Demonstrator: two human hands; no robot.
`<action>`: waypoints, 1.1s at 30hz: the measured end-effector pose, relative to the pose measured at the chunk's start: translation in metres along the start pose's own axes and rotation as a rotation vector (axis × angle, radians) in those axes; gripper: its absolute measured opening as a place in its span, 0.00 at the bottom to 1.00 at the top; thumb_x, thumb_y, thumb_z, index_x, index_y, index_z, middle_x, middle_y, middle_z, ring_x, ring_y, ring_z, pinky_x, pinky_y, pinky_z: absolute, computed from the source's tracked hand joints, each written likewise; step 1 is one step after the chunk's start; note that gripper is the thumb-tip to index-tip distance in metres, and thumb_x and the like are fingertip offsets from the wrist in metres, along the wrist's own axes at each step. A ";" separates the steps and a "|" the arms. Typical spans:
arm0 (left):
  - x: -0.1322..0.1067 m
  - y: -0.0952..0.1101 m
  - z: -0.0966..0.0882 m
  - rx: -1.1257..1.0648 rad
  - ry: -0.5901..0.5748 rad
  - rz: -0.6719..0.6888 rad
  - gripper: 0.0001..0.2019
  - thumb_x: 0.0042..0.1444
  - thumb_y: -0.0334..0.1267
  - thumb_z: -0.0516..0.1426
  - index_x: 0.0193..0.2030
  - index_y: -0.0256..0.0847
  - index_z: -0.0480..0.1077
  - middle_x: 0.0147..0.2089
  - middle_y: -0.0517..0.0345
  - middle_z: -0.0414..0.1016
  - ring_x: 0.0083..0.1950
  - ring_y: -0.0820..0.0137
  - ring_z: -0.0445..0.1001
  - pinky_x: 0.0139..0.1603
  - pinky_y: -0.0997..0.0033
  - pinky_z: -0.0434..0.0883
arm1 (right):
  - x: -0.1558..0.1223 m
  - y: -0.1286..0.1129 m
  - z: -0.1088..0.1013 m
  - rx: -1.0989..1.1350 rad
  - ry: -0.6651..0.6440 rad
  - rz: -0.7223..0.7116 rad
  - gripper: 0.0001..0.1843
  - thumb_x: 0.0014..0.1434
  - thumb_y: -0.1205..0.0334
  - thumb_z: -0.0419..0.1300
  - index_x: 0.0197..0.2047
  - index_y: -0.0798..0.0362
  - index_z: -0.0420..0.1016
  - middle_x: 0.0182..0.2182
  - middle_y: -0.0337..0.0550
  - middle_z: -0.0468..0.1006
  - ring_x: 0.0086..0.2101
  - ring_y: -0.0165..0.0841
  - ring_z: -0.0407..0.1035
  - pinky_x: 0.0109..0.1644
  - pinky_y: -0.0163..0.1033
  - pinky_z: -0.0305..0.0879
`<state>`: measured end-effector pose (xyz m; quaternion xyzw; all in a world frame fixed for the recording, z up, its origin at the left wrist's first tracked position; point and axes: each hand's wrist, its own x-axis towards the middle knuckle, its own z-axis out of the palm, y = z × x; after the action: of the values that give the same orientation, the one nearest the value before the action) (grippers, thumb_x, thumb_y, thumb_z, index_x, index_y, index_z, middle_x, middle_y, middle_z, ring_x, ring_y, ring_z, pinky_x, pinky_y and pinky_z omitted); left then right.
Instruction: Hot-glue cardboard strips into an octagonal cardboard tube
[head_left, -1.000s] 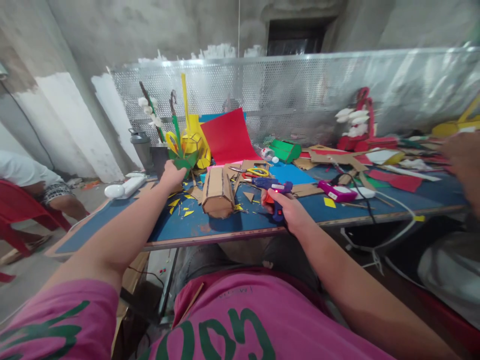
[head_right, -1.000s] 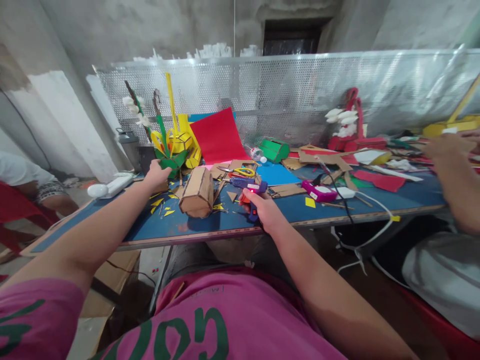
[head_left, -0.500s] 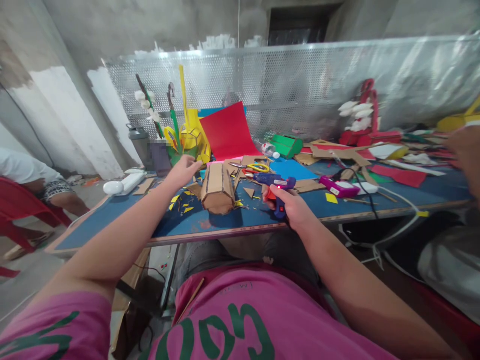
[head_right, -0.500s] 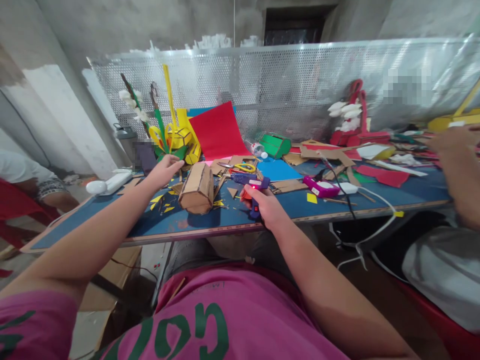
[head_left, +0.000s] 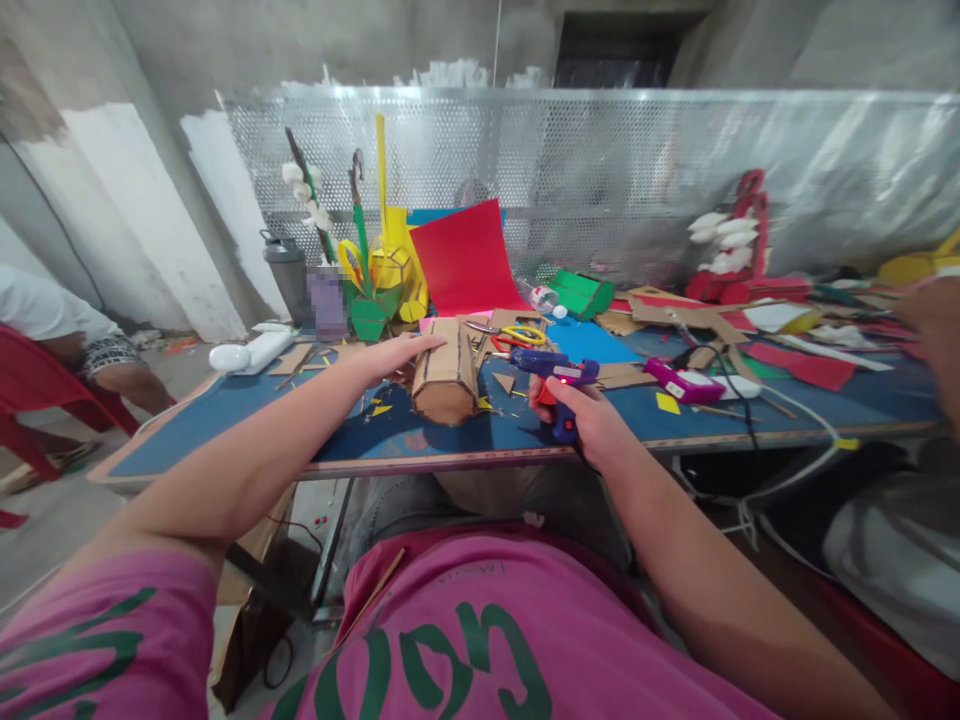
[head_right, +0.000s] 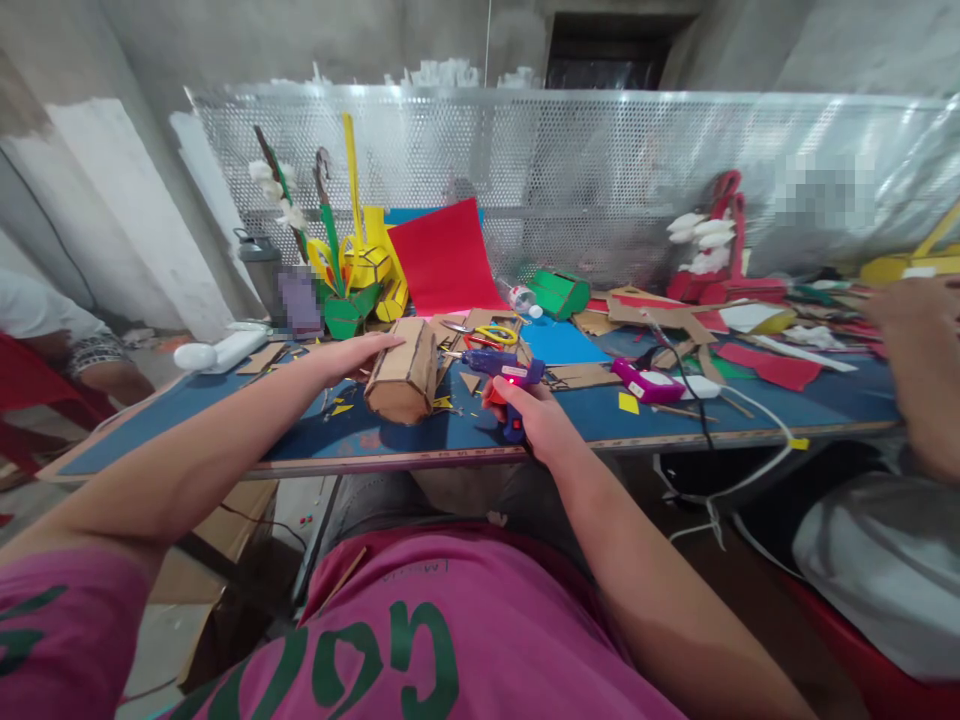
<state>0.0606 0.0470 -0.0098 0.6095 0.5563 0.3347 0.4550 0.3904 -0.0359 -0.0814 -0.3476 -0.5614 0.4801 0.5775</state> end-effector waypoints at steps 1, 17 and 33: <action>-0.001 0.000 0.003 -0.020 -0.002 0.012 0.41 0.47 0.72 0.79 0.56 0.44 0.80 0.45 0.48 0.89 0.45 0.52 0.86 0.40 0.62 0.78 | -0.001 0.000 0.000 -0.004 -0.010 -0.002 0.32 0.53 0.26 0.84 0.35 0.48 0.89 0.31 0.42 0.86 0.29 0.33 0.70 0.33 0.41 0.66; -0.044 -0.012 0.018 -0.036 -0.035 0.659 0.71 0.57 0.74 0.77 0.90 0.48 0.40 0.94 0.30 0.50 0.95 0.31 0.51 0.96 0.26 0.54 | -0.034 -0.010 -0.001 -0.139 -0.234 -0.197 0.30 0.70 0.26 0.75 0.36 0.46 0.89 0.36 0.45 0.86 0.39 0.43 0.76 0.47 0.49 0.71; -0.043 -0.011 0.019 -0.016 -0.054 0.666 0.69 0.58 0.76 0.75 0.89 0.44 0.44 0.92 0.28 0.55 0.93 0.29 0.55 0.95 0.28 0.58 | -0.031 -0.027 0.009 -0.181 -0.143 -0.179 0.31 0.67 0.23 0.77 0.41 0.46 0.92 0.37 0.44 0.89 0.37 0.40 0.78 0.41 0.46 0.75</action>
<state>0.0671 0.0013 -0.0226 0.7628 0.3117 0.4531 0.3401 0.3890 -0.0747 -0.0652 -0.3117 -0.6708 0.3979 0.5427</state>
